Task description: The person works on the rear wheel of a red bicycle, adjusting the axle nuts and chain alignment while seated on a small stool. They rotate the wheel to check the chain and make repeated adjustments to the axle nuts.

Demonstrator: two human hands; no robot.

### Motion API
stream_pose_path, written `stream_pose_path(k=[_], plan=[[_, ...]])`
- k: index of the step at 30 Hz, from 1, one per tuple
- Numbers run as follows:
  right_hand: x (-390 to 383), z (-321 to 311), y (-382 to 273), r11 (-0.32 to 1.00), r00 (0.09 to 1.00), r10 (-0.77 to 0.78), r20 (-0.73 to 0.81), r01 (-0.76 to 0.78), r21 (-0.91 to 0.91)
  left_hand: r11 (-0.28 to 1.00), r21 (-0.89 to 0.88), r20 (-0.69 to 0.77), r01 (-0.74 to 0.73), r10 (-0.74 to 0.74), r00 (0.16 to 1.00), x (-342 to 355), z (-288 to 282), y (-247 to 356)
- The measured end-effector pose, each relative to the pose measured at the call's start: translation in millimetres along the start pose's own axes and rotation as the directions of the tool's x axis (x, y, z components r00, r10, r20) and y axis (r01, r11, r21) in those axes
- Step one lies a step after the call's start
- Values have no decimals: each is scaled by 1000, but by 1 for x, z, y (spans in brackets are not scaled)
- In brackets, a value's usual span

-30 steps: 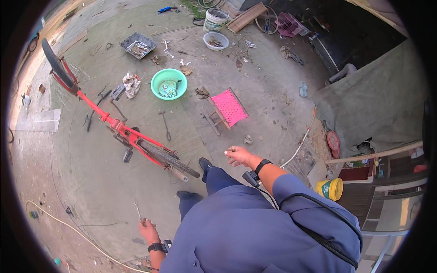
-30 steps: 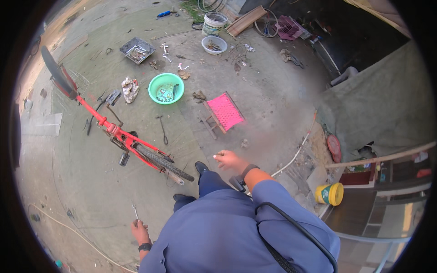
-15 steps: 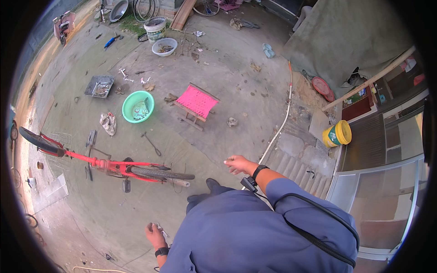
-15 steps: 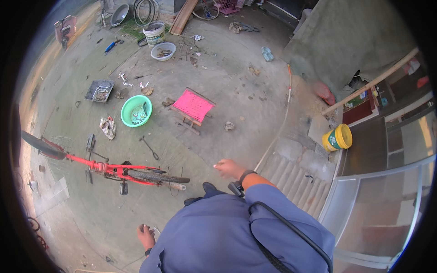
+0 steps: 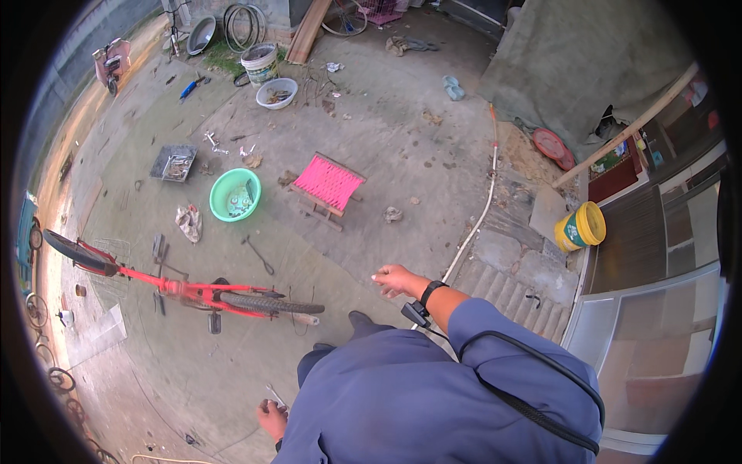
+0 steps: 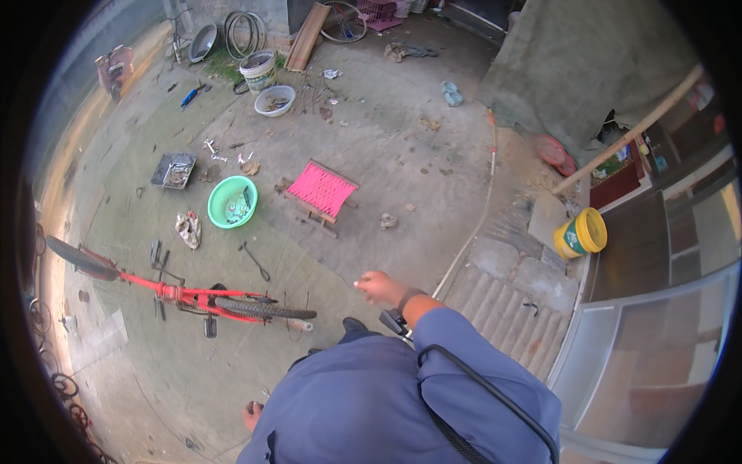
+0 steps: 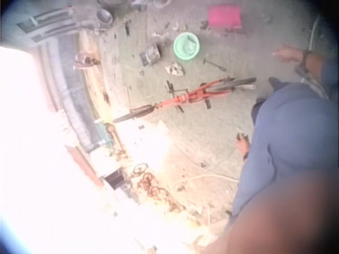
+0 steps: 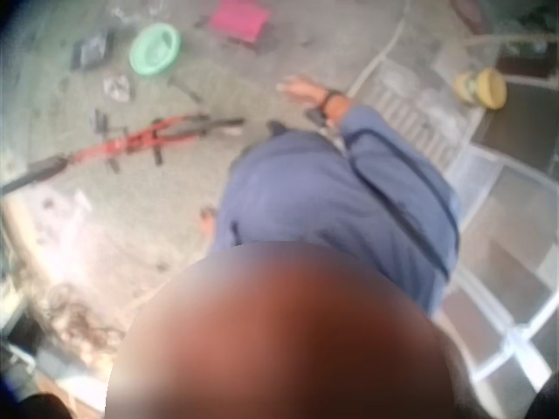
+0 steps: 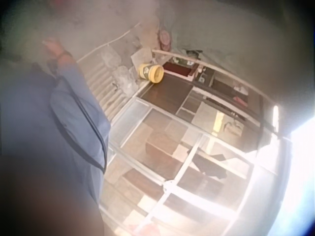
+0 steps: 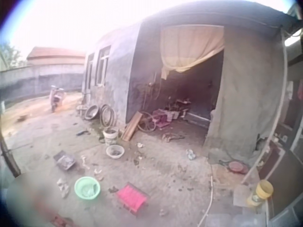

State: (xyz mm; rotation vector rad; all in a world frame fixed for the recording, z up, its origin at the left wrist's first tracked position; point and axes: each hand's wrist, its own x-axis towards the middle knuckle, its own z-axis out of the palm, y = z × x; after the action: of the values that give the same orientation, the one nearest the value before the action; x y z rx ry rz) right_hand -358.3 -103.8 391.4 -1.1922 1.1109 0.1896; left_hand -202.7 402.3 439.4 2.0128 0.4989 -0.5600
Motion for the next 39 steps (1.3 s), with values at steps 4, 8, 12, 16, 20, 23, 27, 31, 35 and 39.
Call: stream_pose_path(k=[4,8,12,16,20,23,27,31,35,39], plan=[[-27,-8,13,999,998,39,-58,-37,30,994,87,46,-68,64,997,19,0,7],[-53,-7,37,996,992,40,-117,-31,78,998,19,141,-67,64,988,55,-3,22],[-67,23,70,985,975,94,-199,-61,164,991,-5,225,-132,130,966,99,-22,36],[-77,78,95,968,960,146,-238,-89,234,988,-8,255,-151,148,955,137,-60,34],[-94,122,104,963,965,141,-220,-82,258,989,43,283,-139,122,951,161,-94,32],[-109,135,107,972,971,113,-212,-65,225,991,22,288,-132,120,950,167,-104,36],[-123,134,114,970,962,130,-240,-74,230,990,35,293,-140,124,948,162,-103,40],[-123,127,123,968,959,139,-246,-79,238,993,28,310,-118,103,945,147,-102,36],[-117,125,127,958,959,146,-241,-76,275,993,69,304,-98,72,950,129,-106,27],[-118,124,130,958,965,127,-229,-60,279,993,45,300,-110,92,949,123,-105,22]])
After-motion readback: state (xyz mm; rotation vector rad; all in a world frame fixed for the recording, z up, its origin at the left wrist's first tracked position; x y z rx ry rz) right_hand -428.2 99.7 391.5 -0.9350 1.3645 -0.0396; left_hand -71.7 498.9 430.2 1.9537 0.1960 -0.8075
